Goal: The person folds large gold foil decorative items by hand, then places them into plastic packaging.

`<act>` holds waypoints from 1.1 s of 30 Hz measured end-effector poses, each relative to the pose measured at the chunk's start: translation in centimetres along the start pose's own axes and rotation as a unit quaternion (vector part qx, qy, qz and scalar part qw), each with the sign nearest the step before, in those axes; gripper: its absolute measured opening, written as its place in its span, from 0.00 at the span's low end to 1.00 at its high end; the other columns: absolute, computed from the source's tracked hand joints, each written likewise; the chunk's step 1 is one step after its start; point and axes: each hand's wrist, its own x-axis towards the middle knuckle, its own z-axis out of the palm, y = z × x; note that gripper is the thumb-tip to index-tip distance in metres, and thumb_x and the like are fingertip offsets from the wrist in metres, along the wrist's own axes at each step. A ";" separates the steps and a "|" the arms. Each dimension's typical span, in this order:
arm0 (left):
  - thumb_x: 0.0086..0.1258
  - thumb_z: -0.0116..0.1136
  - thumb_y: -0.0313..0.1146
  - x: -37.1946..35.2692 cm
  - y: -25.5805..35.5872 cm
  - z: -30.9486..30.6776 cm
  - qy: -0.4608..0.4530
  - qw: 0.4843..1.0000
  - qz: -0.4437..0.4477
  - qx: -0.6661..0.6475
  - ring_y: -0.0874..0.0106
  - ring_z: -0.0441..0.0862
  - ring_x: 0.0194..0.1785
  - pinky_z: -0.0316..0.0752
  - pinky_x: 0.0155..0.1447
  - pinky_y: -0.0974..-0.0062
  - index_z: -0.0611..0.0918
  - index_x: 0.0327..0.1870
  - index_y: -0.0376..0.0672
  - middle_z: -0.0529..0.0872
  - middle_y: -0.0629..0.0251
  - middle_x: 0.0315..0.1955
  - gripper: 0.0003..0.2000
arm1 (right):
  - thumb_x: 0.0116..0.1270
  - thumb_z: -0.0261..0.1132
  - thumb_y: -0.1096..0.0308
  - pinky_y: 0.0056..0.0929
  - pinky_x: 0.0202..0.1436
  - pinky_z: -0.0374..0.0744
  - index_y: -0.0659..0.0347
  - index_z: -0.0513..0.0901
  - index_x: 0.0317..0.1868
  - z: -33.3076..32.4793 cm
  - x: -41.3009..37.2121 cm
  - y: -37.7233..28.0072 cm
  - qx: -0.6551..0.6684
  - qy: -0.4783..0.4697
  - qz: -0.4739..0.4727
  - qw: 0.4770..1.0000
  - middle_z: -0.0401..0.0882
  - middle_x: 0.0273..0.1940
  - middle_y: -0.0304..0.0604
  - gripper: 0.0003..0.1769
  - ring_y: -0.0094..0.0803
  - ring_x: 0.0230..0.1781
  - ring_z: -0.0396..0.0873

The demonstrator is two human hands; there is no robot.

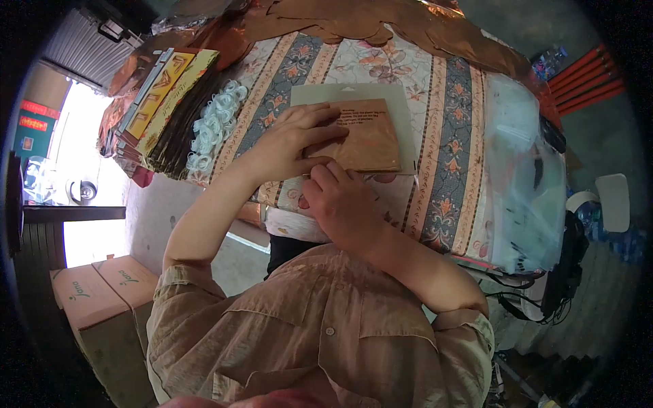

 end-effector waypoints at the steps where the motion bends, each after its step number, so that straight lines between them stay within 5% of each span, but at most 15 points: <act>1: 0.57 0.66 0.43 0.0 0.0 0.1 -0.003 1.000 -0.003 0.000 0.59 0.66 0.70 0.58 0.72 0.59 0.81 0.56 0.50 0.73 0.58 0.64 0.24 | 0.52 0.69 0.71 0.36 0.42 0.76 0.60 0.77 0.32 0.0 0.1 0.0 0.004 -0.001 0.001 1.000 0.71 0.33 0.43 0.09 0.39 0.38 0.75; 10: 0.57 0.67 0.43 0.1 0.1 0.1 0.001 1.000 0.005 0.005 0.59 0.66 0.70 0.58 0.71 0.59 0.81 0.56 0.51 0.73 0.58 0.64 0.24 | 0.57 0.66 0.70 0.33 0.42 0.78 0.61 0.75 0.33 0.2 0.3 -0.2 0.003 -0.045 0.026 0.999 0.74 0.34 0.45 0.09 0.38 0.40 0.77; 12: 0.57 0.67 0.43 0.1 0.1 0.0 -0.001 1.000 -0.001 0.005 0.60 0.67 0.70 0.58 0.72 0.59 0.81 0.56 0.51 0.73 0.59 0.64 0.24 | 0.59 0.65 0.68 0.32 0.42 0.79 0.62 0.75 0.37 -0.2 0.6 -0.4 -0.058 -0.147 0.020 0.987 0.75 0.35 0.46 0.09 0.37 0.42 0.78; 19: 0.58 0.67 0.42 0.1 0.0 0.1 -0.005 1.000 0.001 0.006 0.60 0.66 0.70 0.58 0.72 0.59 0.81 0.57 0.52 0.73 0.60 0.65 0.23 | 0.59 0.64 0.69 0.32 0.44 0.79 0.61 0.76 0.37 0.5 0.4 0.6 -0.132 -0.147 -0.065 0.978 0.73 0.35 0.45 0.08 0.37 0.42 0.77; 21: 0.58 0.66 0.41 0.1 -0.1 0.1 -0.012 1.000 0.002 0.014 0.60 0.66 0.70 0.58 0.72 0.59 0.81 0.57 0.53 0.72 0.60 0.65 0.23 | 0.58 0.65 0.69 0.31 0.46 0.79 0.62 0.76 0.36 -0.2 0.4 0.8 -0.003 -0.047 -0.044 0.998 0.72 0.35 0.45 0.08 0.37 0.44 0.76; 25: 0.58 0.65 0.40 0.2 0.0 0.1 -0.008 1.000 -0.003 0.012 0.59 0.66 0.70 0.58 0.72 0.59 0.81 0.57 0.53 0.72 0.61 0.65 0.23 | 0.57 0.65 0.69 0.32 0.47 0.78 0.62 0.75 0.36 -0.2 0.5 0.1 -0.019 -0.036 -0.020 0.999 0.72 0.37 0.46 0.09 0.39 0.45 0.76; 33: 0.59 0.66 0.44 0.1 0.1 0.1 -0.003 1.000 -0.001 0.006 0.59 0.66 0.70 0.58 0.71 0.58 0.81 0.57 0.52 0.73 0.60 0.65 0.23 | 0.60 0.65 0.63 0.31 0.46 0.78 0.61 0.77 0.36 -0.2 1.5 -0.4 -0.198 -0.169 -0.058 0.964 0.74 0.35 0.44 0.11 0.37 0.43 0.77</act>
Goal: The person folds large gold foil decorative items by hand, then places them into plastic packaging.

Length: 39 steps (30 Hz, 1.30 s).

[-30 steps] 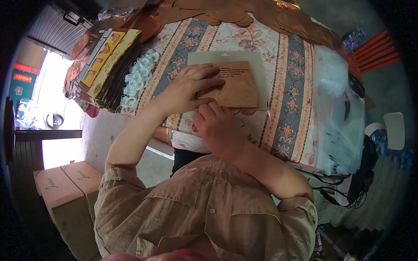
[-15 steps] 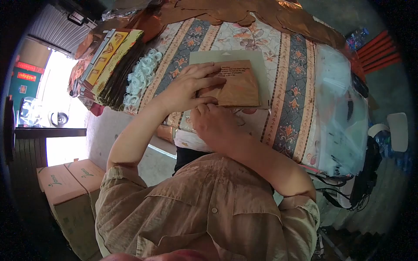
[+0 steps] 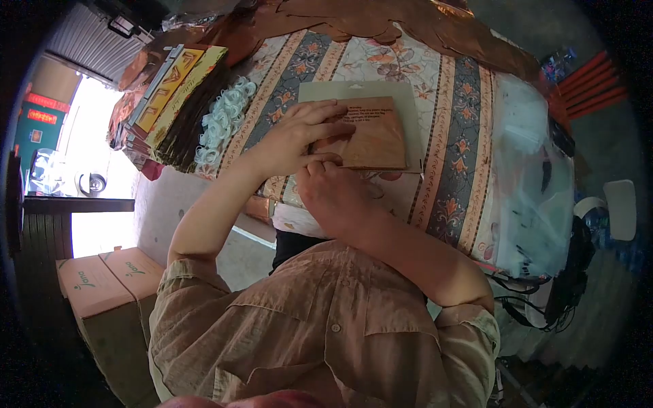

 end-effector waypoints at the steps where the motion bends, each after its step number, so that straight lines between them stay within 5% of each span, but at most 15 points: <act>1: 0.59 0.66 0.44 0.0 0.0 0.0 0.001 1.000 0.001 0.000 0.59 0.66 0.70 0.58 0.71 0.58 0.81 0.57 0.52 0.73 0.60 0.65 0.23 | 0.60 0.65 0.63 0.31 0.46 0.78 0.61 0.77 0.36 0.4 0.1 0.1 -0.001 0.000 0.000 1.000 0.74 0.35 0.44 0.11 0.37 0.43 0.77; 4: 0.59 0.66 0.44 0.0 0.0 0.0 -0.001 1.000 0.004 0.000 0.59 0.66 0.70 0.58 0.71 0.58 0.81 0.57 0.51 0.73 0.60 0.65 0.23 | 0.61 0.64 0.64 0.32 0.45 0.78 0.63 0.77 0.36 1.3 -0.5 1.0 -0.010 0.003 -0.040 0.999 0.75 0.35 0.43 0.11 0.37 0.42 0.77; 8: 0.58 0.67 0.43 0.0 0.3 -0.6 -0.018 1.000 -0.006 -0.004 0.57 0.65 0.71 0.58 0.71 0.58 0.80 0.59 0.50 0.72 0.58 0.66 0.25 | 0.61 0.63 0.69 0.31 0.42 0.77 0.63 0.76 0.37 -1.4 -3.8 3.8 0.298 0.050 -0.034 0.953 0.74 0.35 0.43 0.08 0.35 0.39 0.76; 11: 0.58 0.67 0.41 0.0 0.3 -0.7 -0.026 1.000 -0.010 -0.009 0.55 0.64 0.71 0.58 0.72 0.57 0.79 0.60 0.50 0.70 0.57 0.67 0.27 | 0.64 0.61 0.72 0.31 0.41 0.76 0.60 0.75 0.38 -4.2 -8.9 7.9 0.506 0.093 0.122 0.849 0.73 0.36 0.41 0.04 0.30 0.35 0.74; 12: 0.58 0.68 0.41 0.1 0.3 -0.7 -0.027 1.000 -0.005 -0.007 0.55 0.64 0.71 0.58 0.72 0.57 0.79 0.60 0.50 0.70 0.56 0.67 0.26 | 0.68 0.60 0.71 0.32 0.43 0.75 0.59 0.74 0.37 -3.7 -11.5 9.6 0.678 0.167 0.251 0.670 0.72 0.37 0.39 0.03 0.28 0.38 0.73; 13: 0.58 0.68 0.41 0.1 0.3 -0.8 -0.026 1.000 0.000 -0.007 0.55 0.64 0.71 0.58 0.72 0.57 0.79 0.60 0.50 0.70 0.56 0.67 0.26 | 0.70 0.58 0.71 0.35 0.51 0.74 0.59 0.72 0.36 -5.9 -12.4 10.5 0.612 0.271 0.236 0.704 0.71 0.41 0.40 0.04 0.31 0.42 0.72; 15: 0.58 0.66 0.46 0.1 0.4 -0.6 -0.024 1.000 -0.014 -0.008 0.57 0.65 0.71 0.57 0.72 0.57 0.80 0.58 0.49 0.71 0.55 0.66 0.26 | 0.70 0.58 0.72 0.37 0.58 0.70 0.59 0.70 0.35 -8.7 -15.0 13.2 0.665 0.424 0.184 0.587 0.69 0.42 0.41 0.06 0.31 0.44 0.72; 18: 0.58 0.66 0.45 0.1 0.5 -0.9 -0.035 0.999 -0.004 -0.010 0.55 0.64 0.71 0.57 0.72 0.56 0.80 0.59 0.48 0.70 0.53 0.67 0.26 | 0.68 0.60 0.72 0.38 0.62 0.66 0.58 0.68 0.34 -9.6 -19.4 14.4 0.720 0.446 0.118 0.518 0.67 0.41 0.41 0.08 0.32 0.46 0.71; 20: 0.57 0.68 0.42 0.0 0.7 -1.5 -0.045 0.999 0.000 -0.023 0.54 0.64 0.72 0.57 0.72 0.56 0.80 0.59 0.48 0.70 0.54 0.67 0.26 | 0.67 0.60 0.74 0.34 0.53 0.73 0.58 0.68 0.35 -8.7 -20.6 13.7 0.733 0.410 0.110 0.531 0.67 0.37 0.41 0.08 0.31 0.41 0.73; 22: 0.56 0.69 0.39 0.1 0.9 -1.9 -0.055 0.998 0.002 -0.037 0.53 0.64 0.72 0.57 0.73 0.55 0.80 0.59 0.48 0.70 0.55 0.68 0.26 | 0.64 0.60 0.77 0.28 0.37 0.75 0.59 0.69 0.32 -8.5 -20.2 12.4 0.761 0.226 0.186 0.579 0.70 0.33 0.42 0.07 0.29 0.30 0.74; 24: 0.57 0.69 0.38 0.0 1.3 -2.1 -0.043 0.998 -0.014 -0.052 0.53 0.63 0.72 0.58 0.72 0.54 0.81 0.58 0.47 0.70 0.54 0.68 0.25 | 0.60 0.62 0.78 0.24 0.24 0.68 0.64 0.70 0.27 -8.2 -17.5 11.1 0.619 0.172 0.141 0.753 0.73 0.29 0.42 0.08 0.26 0.20 0.69; 30: 0.55 0.70 0.41 -2.2 4.8 -3.7 -0.057 0.998 0.011 -0.030 0.58 0.71 0.65 0.60 0.72 0.55 0.83 0.51 0.44 0.77 0.60 0.60 0.22 | 0.53 0.70 0.77 0.25 0.25 0.68 0.66 0.74 0.28 -4.3 -16.4 10.7 0.371 0.035 0.231 0.899 0.76 0.31 0.42 0.10 0.26 0.20 0.71; 34: 0.55 0.70 0.41 -4.5 6.8 -3.6 -0.064 0.998 0.002 0.017 0.61 0.73 0.63 0.63 0.70 0.56 0.83 0.49 0.43 0.79 0.62 0.57 0.21 | 0.51 0.73 0.73 0.28 0.31 0.76 0.62 0.79 0.33 -3.7 -14.4 9.2 0.327 0.039 0.229 0.916 0.78 0.38 0.43 0.12 0.33 0.28 0.79; 37: 0.54 0.71 0.40 -5.8 7.0 -3.0 -0.043 0.998 0.008 0.055 0.59 0.76 0.61 0.69 0.65 0.57 0.84 0.48 0.41 0.81 0.60 0.56 0.20 | 0.48 0.77 0.68 0.35 0.46 0.82 0.58 0.81 0.45 -2.8 -14.1 8.5 0.316 0.057 0.149 0.935 0.80 0.50 0.44 0.22 0.43 0.48 0.83; 39: 0.57 0.69 0.35 -6.3 7.3 -2.7 -0.017 1.000 -0.015 0.011 0.59 0.78 0.58 0.73 0.62 0.62 0.84 0.43 0.40 0.82 0.58 0.54 0.15 | 0.48 0.77 0.68 0.35 0.45 0.82 0.58 0.81 0.45 -2.6 -13.6 8.3 0.319 0.067 0.134 0.936 0.80 0.51 0.44 0.22 0.42 0.47 0.83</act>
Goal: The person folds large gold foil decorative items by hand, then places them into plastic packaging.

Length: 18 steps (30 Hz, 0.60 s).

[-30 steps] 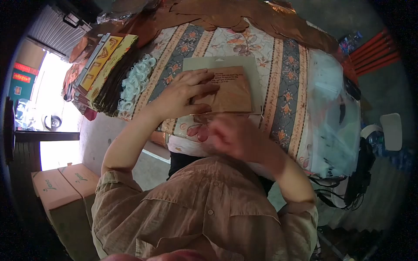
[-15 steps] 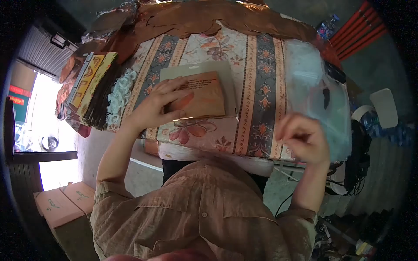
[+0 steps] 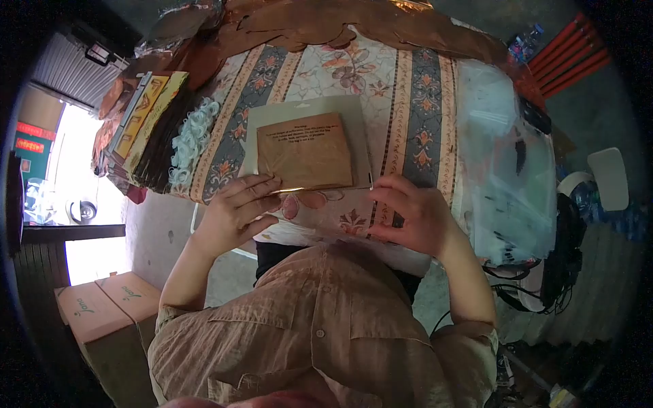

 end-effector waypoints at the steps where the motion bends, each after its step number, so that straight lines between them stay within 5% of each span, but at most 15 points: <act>1: 0.57 0.69 0.35 -0.1 0.0 0.0 -0.001 1.000 -0.001 -0.001 0.59 0.78 0.58 0.73 0.62 0.62 0.84 0.43 0.40 0.82 0.58 0.54 0.15 | 0.48 0.76 0.68 0.34 0.45 0.82 0.58 0.81 0.45 0.2 0.2 -0.1 0.002 0.008 -0.014 1.000 0.79 0.52 0.44 0.22 0.42 0.45 0.83; 7: 0.62 0.66 0.29 0.3 -0.7 0.0 0.049 0.997 -0.010 -0.062 0.59 0.80 0.55 0.77 0.55 0.65 0.84 0.40 0.37 0.83 0.56 0.51 0.08 | 0.52 0.72 0.71 0.34 0.41 0.81 0.62 0.81 0.41 0.4 1.9 -0.3 0.039 -0.047 0.055 0.997 0.80 0.51 0.45 0.15 0.40 0.41 0.84; 11: 0.61 0.64 0.27 1.1 -0.9 0.9 0.098 0.991 -0.057 -0.066 0.60 0.82 0.44 0.78 0.48 0.67 0.82 0.35 0.40 0.85 0.60 0.41 0.04 | 0.56 0.69 0.75 0.30 0.37 0.80 0.65 0.80 0.36 1.6 3.2 1.7 0.026 0.019 -0.010 0.999 0.80 0.45 0.45 0.08 0.36 0.36 0.82; 18: 0.55 0.63 0.22 1.9 -1.0 2.3 0.158 0.979 -0.105 -0.077 0.59 0.80 0.38 0.77 0.42 0.66 0.79 0.34 0.38 0.83 0.60 0.33 0.07 | 0.57 0.67 0.76 0.27 0.33 0.74 0.67 0.78 0.30 2.4 5.2 2.1 0.140 0.021 0.138 0.980 0.73 0.31 0.42 0.05 0.31 0.30 0.76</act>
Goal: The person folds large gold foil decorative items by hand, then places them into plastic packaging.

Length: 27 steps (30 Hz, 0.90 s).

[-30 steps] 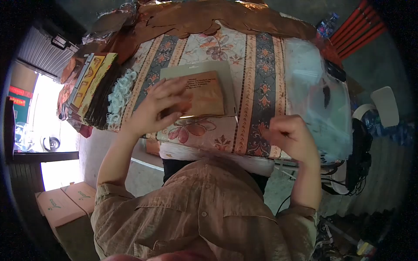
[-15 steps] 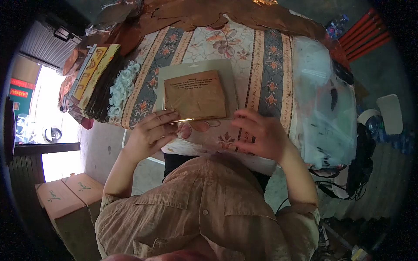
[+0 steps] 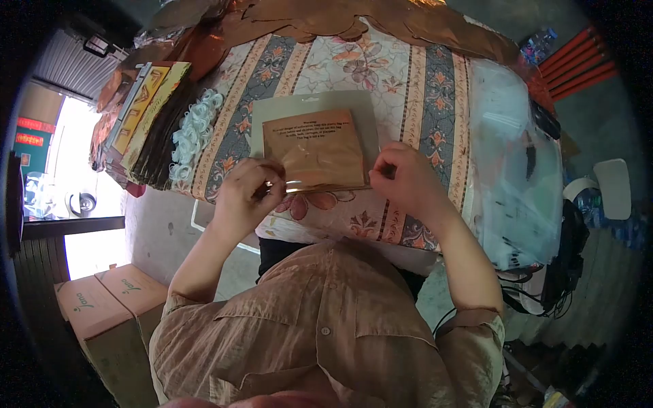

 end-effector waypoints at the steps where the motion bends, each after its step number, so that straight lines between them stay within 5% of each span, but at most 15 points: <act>1: 0.55 0.63 0.22 0.0 0.1 0.3 0.000 1.000 -0.002 -0.002 0.59 0.80 0.38 0.77 0.42 0.66 0.79 0.34 0.38 0.83 0.60 0.33 0.07 | 0.57 0.67 0.75 0.28 0.34 0.74 0.67 0.77 0.29 -0.1 0.1 -0.1 -0.017 -0.004 0.010 1.000 0.72 0.30 0.42 0.06 0.32 0.30 0.76; 6: 0.54 0.62 0.20 0.3 1.2 0.2 0.008 0.994 -0.106 -0.019 0.57 0.78 0.39 0.75 0.44 0.64 0.79 0.38 0.38 0.81 0.58 0.34 0.10 | 0.54 0.66 0.75 0.31 0.33 0.74 0.67 0.74 0.27 0.3 0.4 -1.2 -0.086 0.004 0.022 0.996 0.71 0.30 0.44 0.08 0.36 0.29 0.76; 10: 0.55 0.62 0.21 -0.1 0.5 -0.1 0.031 0.995 -0.097 -0.006 0.57 0.77 0.44 0.74 0.48 0.64 0.79 0.42 0.39 0.80 0.59 0.38 0.12 | 0.53 0.63 0.77 0.36 0.33 0.73 0.66 0.70 0.26 0.9 0.3 -1.8 -0.128 0.023 0.010 0.991 0.70 0.29 0.46 0.08 0.43 0.29 0.74; 12: 0.58 0.64 0.25 -0.7 0.2 -0.6 0.045 0.993 -0.044 0.097 0.58 0.76 0.47 0.70 0.50 0.62 0.79 0.45 0.40 0.79 0.60 0.40 0.13 | 0.53 0.63 0.77 0.37 0.33 0.72 0.66 0.70 0.27 0.9 0.3 -1.7 -0.137 0.025 0.001 0.990 0.70 0.29 0.47 0.08 0.44 0.29 0.74; 15: 0.60 0.65 0.31 -1.7 0.2 -1.2 0.014 0.979 -0.107 0.171 0.59 0.74 0.48 0.67 0.50 0.62 0.79 0.47 0.42 0.78 0.61 0.42 0.14 | 0.53 0.62 0.78 0.38 0.33 0.72 0.64 0.70 0.31 1.1 0.2 -1.4 -0.151 0.029 -0.009 0.988 0.69 0.29 0.47 0.08 0.44 0.29 0.73; 22: 0.61 0.64 0.35 -2.9 0.3 -1.2 0.077 0.961 -0.139 0.227 0.59 0.74 0.46 0.65 0.48 0.61 0.79 0.46 0.42 0.77 0.59 0.41 0.14 | 0.55 0.62 0.77 0.39 0.32 0.74 0.59 0.70 0.43 1.2 0.3 -1.6 -0.166 0.045 0.031 0.985 0.71 0.27 0.46 0.15 0.44 0.27 0.75; 27: 0.62 0.64 0.37 -4.1 2.4 -1.5 0.013 0.942 -0.166 0.290 0.59 0.76 0.41 0.68 0.44 0.62 0.80 0.40 0.42 0.78 0.60 0.32 0.11 | 0.54 0.63 0.77 0.40 0.32 0.75 0.59 0.70 0.42 1.6 0.2 -1.1 -0.189 0.052 0.004 0.981 0.72 0.26 0.46 0.15 0.44 0.26 0.77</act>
